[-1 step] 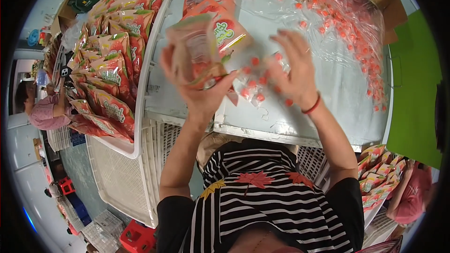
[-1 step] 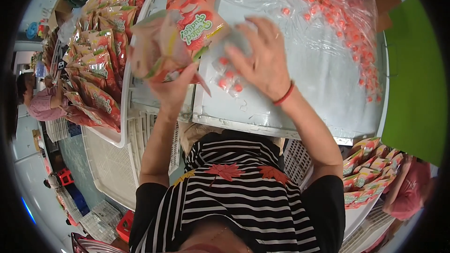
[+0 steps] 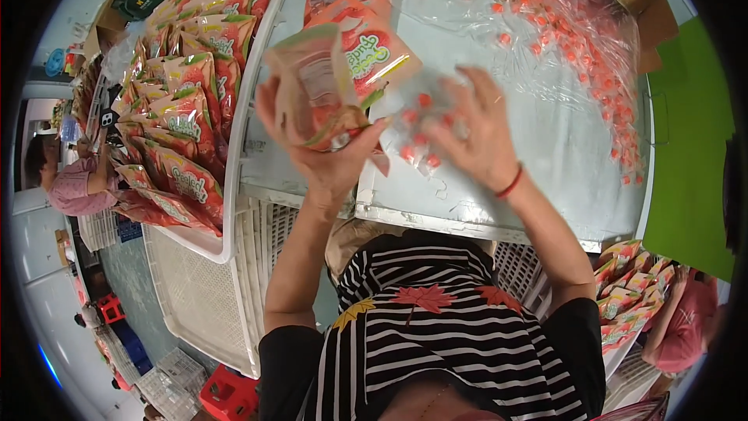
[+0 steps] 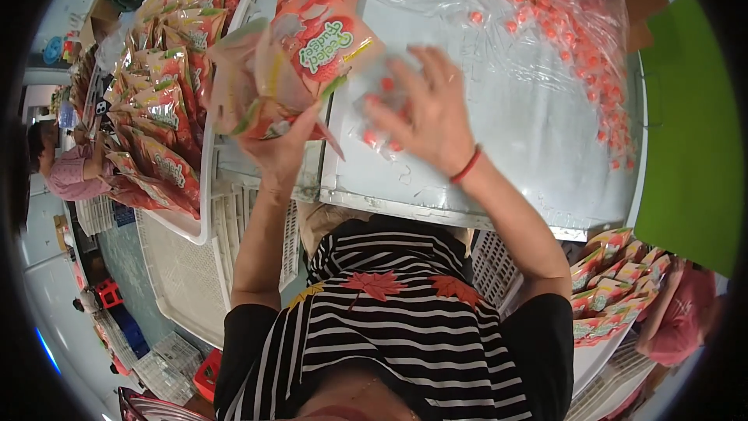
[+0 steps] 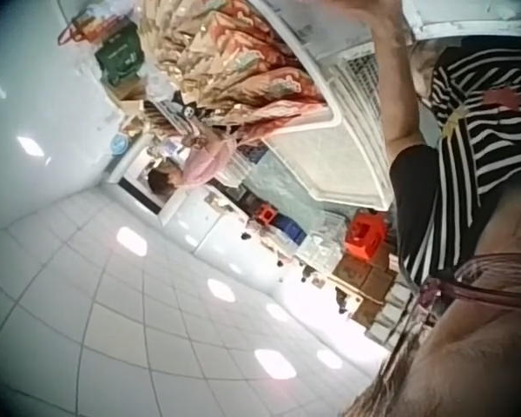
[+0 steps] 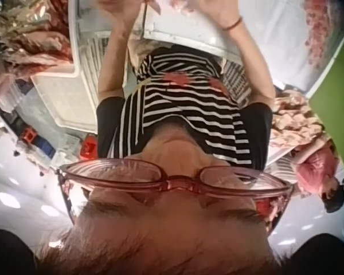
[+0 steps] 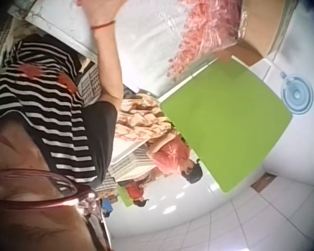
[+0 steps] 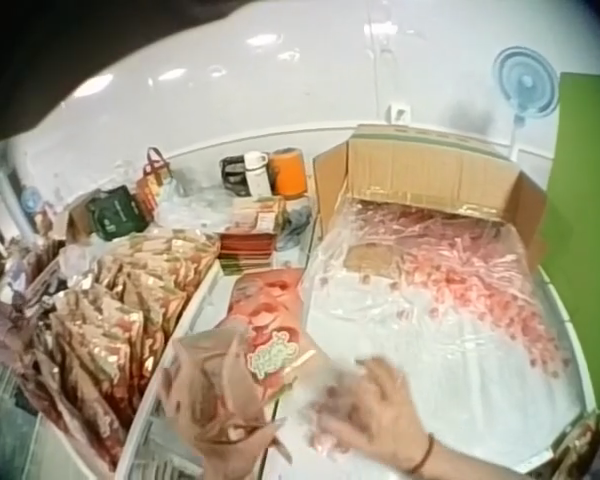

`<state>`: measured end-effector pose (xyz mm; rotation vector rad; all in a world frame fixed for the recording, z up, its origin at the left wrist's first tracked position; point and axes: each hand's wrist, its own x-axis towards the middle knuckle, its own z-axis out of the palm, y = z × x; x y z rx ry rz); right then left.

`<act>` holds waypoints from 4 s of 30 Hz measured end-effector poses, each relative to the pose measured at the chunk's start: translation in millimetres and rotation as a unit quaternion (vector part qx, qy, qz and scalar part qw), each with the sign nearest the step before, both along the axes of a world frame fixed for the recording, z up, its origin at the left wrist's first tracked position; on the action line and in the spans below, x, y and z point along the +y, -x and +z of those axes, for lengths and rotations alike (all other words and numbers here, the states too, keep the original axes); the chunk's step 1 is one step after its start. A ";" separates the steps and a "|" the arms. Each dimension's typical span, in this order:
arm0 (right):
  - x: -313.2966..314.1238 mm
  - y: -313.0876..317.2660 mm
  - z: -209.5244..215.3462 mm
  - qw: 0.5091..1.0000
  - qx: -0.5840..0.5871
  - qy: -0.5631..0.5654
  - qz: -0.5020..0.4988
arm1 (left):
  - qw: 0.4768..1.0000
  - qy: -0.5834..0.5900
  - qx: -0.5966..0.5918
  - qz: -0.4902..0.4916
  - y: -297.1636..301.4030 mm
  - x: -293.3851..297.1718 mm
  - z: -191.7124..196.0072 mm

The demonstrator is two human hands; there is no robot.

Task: Packing individual candies into pre-labeled plastic pouches at a packing station.

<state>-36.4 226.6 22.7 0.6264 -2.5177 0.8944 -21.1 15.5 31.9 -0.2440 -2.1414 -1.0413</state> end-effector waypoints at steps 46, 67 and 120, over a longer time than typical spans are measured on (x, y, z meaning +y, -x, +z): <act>-49.8 22.3 50.9 0.967 -0.083 0.239 0.027 | 0.990 0.140 0.034 0.001 15.2 35.4 -23.3; 15.8 33.0 3.2 0.914 -0.150 0.368 -0.086 | 0.962 0.195 -0.091 -0.167 15.1 38.2 -3.9; 8.4 -23.5 -71.7 0.983 -0.023 -0.180 -0.039 | 0.911 -0.412 -0.013 0.023 -57.1 -62.6 43.8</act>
